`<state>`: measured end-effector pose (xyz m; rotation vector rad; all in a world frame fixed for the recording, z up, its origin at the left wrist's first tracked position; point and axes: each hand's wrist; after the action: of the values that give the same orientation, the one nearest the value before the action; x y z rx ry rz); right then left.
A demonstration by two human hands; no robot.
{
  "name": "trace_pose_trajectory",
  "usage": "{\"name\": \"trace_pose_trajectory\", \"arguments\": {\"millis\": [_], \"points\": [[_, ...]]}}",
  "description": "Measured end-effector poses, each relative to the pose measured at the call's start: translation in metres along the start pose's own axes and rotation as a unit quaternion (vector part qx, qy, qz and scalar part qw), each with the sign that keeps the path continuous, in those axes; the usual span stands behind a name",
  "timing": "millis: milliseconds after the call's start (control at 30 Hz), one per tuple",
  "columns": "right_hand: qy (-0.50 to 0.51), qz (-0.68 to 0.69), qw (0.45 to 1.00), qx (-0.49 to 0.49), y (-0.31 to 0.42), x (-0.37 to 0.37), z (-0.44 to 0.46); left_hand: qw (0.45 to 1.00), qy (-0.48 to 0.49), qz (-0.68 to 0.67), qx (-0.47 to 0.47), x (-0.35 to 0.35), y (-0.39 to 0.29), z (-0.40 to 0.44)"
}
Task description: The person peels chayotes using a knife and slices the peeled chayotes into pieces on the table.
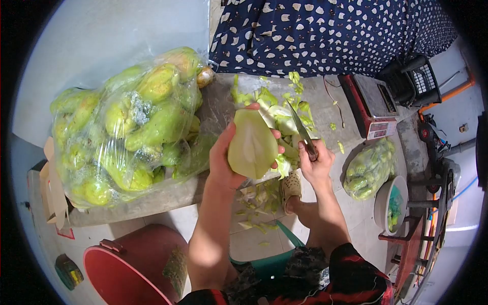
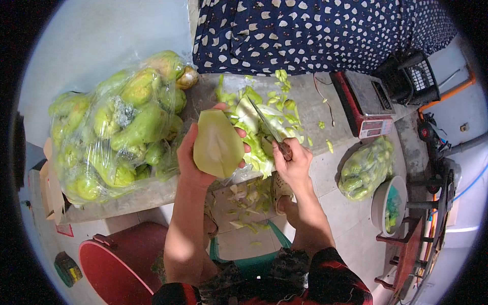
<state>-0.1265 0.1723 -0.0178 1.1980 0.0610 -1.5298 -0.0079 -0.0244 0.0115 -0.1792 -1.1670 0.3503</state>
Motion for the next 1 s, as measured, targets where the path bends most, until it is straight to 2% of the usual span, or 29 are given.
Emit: {"name": "trace_pose_trajectory", "arguments": {"millis": [67,133,567,667,733,767,833,867,933,967,1000], "points": [[0.0,0.002,1.0,0.008,0.001,0.0,0.0,0.999,-0.012,-0.032,-0.012,-0.004,0.004,0.0],[0.001,0.009,1.0,0.025,0.002,0.0,0.0,0.991,-0.023,-0.131,-0.011,-0.008,0.011,0.003],[-0.005,0.045,0.998,0.05,-0.001,0.002,0.0,0.985,-0.05,-0.165,-0.01,-0.009,0.027,0.009],[-0.004,0.047,0.997,0.061,-0.001,0.002,-0.002,0.985,-0.076,-0.152,-0.009,-0.006,0.026,0.01],[-0.013,0.034,0.998,0.047,-0.002,0.005,-0.005,0.978,-0.158,-0.131,0.029,-0.005,0.027,0.011],[-0.013,0.034,0.998,0.046,-0.003,0.007,-0.006,0.978,-0.158,-0.131,0.03,-0.007,0.028,0.01],[-0.046,0.01,0.995,-0.091,-0.005,0.01,-0.007,0.968,-0.186,-0.155,0.071,-0.012,0.03,0.01],[-0.046,0.01,0.995,-0.091,-0.005,0.008,-0.007,0.968,-0.186,-0.155,0.071,-0.013,0.031,0.011],[-0.011,-0.023,0.963,-0.267,0.001,0.002,-0.001,0.942,-0.28,-0.152,0.109,-0.01,0.03,0.015],[0.019,0.001,0.95,-0.31,-0.004,0.003,-0.002,0.94,-0.297,-0.137,0.094,-0.013,0.03,0.013],[0.019,0.001,0.95,-0.31,0.0,0.003,-0.002,0.94,-0.297,-0.137,0.093,-0.027,0.031,0.01]]}}
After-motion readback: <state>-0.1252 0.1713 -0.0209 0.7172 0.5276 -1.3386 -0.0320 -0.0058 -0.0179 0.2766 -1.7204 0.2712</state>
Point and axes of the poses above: each hand's wrist, its own z-axis towards the middle knuckle, its own x-axis out of the palm, y = z × x, and after that the axes turned 13 degrees about y, right-handed
